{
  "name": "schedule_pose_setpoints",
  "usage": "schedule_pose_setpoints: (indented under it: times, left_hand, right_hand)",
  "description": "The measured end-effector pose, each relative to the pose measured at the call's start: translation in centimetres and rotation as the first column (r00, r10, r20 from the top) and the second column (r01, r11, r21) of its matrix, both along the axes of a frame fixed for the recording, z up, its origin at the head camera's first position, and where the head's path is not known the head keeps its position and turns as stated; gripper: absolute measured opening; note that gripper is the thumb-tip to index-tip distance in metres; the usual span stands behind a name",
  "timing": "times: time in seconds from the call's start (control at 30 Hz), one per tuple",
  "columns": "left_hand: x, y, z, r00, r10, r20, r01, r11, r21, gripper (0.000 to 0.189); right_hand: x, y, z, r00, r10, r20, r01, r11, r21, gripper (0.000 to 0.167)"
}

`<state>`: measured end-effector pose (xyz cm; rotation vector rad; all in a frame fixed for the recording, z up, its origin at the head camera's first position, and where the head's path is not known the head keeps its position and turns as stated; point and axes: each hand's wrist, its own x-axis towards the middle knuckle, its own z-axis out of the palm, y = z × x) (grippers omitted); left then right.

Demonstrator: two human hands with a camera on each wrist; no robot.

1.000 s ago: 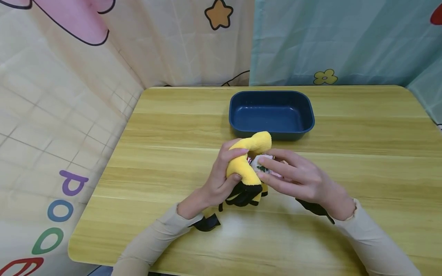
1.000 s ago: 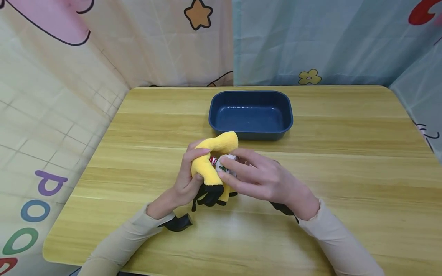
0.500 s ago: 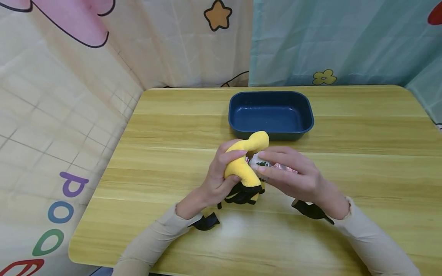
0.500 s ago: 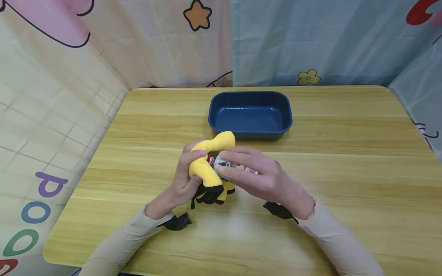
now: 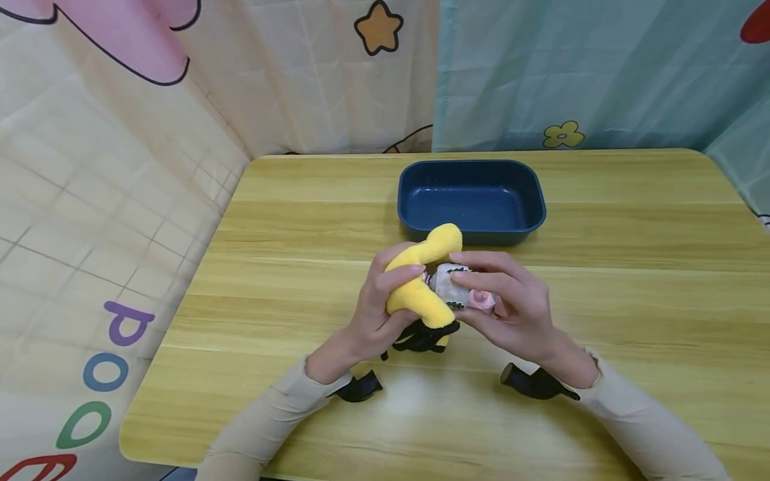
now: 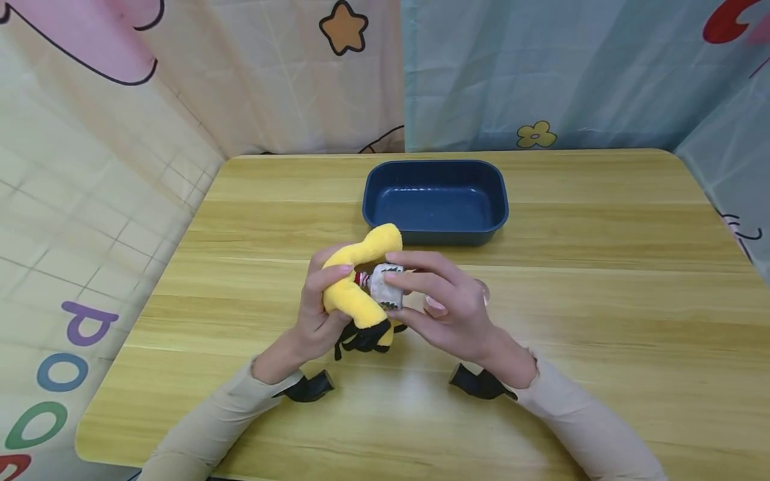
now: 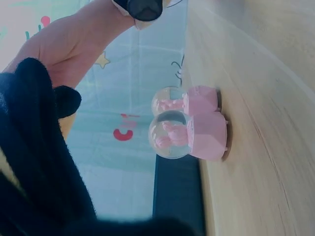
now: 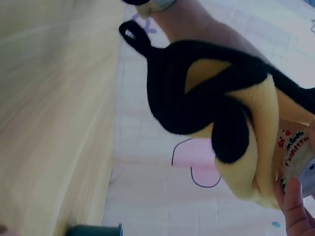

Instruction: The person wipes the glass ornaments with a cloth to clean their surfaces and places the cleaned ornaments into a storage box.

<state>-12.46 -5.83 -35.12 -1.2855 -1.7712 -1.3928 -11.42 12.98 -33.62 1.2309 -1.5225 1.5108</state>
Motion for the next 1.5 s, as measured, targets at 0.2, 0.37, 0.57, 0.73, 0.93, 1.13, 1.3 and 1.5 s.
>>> schedule_pose_setpoints:
  times: [0.2, 0.37, 0.57, 0.73, 0.93, 1.13, 1.3, 1.5]
  left_hand:
    - [0.0, 0.0, 0.2, 1.000, -0.009, -0.022, 0.008, 1.000, -0.030, 0.037]
    - [-0.2, -0.1, 0.1, 0.999, -0.005, -0.054, 0.002, 0.998, -0.057, 0.036]
    - [-0.2, -0.1, 0.0, 0.996, 0.024, -0.086, -0.030, 0.997, -0.073, 0.035]
    - [-0.2, -0.1, -0.1, 0.991, 0.063, -0.115, -0.074, 0.992, -0.098, 0.033]
    - [-0.4, 0.1, -0.2, 0.981, 0.112, -0.160, -0.132, 0.984, -0.119, 0.034]
    - [-0.4, 0.1, -0.3, 0.981, 0.127, -0.148, -0.146, 0.981, -0.126, 0.035]
    - [-0.4, 0.1, -0.5, 0.977, 0.143, -0.155, -0.163, 0.979, -0.124, 0.035]
    - [-0.4, 0.1, -0.8, 0.981, 0.144, -0.128, -0.158, 0.981, -0.111, 0.036]
  right_hand:
    - [0.7, 0.6, 0.3, 0.959, 0.148, 0.242, -0.146, 0.989, -0.028, 0.040]
    - [1.0, 0.9, 0.7, 0.917, 0.174, 0.360, -0.176, 0.984, -0.027, 0.040]
    - [1.4, 0.9, 0.8, 0.865, 0.166, 0.473, -0.171, 0.985, -0.033, 0.040]
    - [1.8, 1.2, 1.2, 0.685, 0.101, 0.722, -0.158, 0.987, 0.012, 0.035]
    - [1.6, 1.6, 1.7, 0.458, 0.127, 0.880, -0.218, 0.976, -0.027, 0.026]
    - [1.2, 1.7, 1.5, 0.398, 0.200, 0.895, -0.256, 0.961, -0.101, 0.025]
    - [1.1, 1.7, 1.4, 0.368, 0.204, 0.907, -0.270, 0.957, -0.106, 0.025]
    - [1.3, 1.6, 1.4, 0.381, 0.171, 0.909, -0.245, 0.966, -0.079, 0.025]
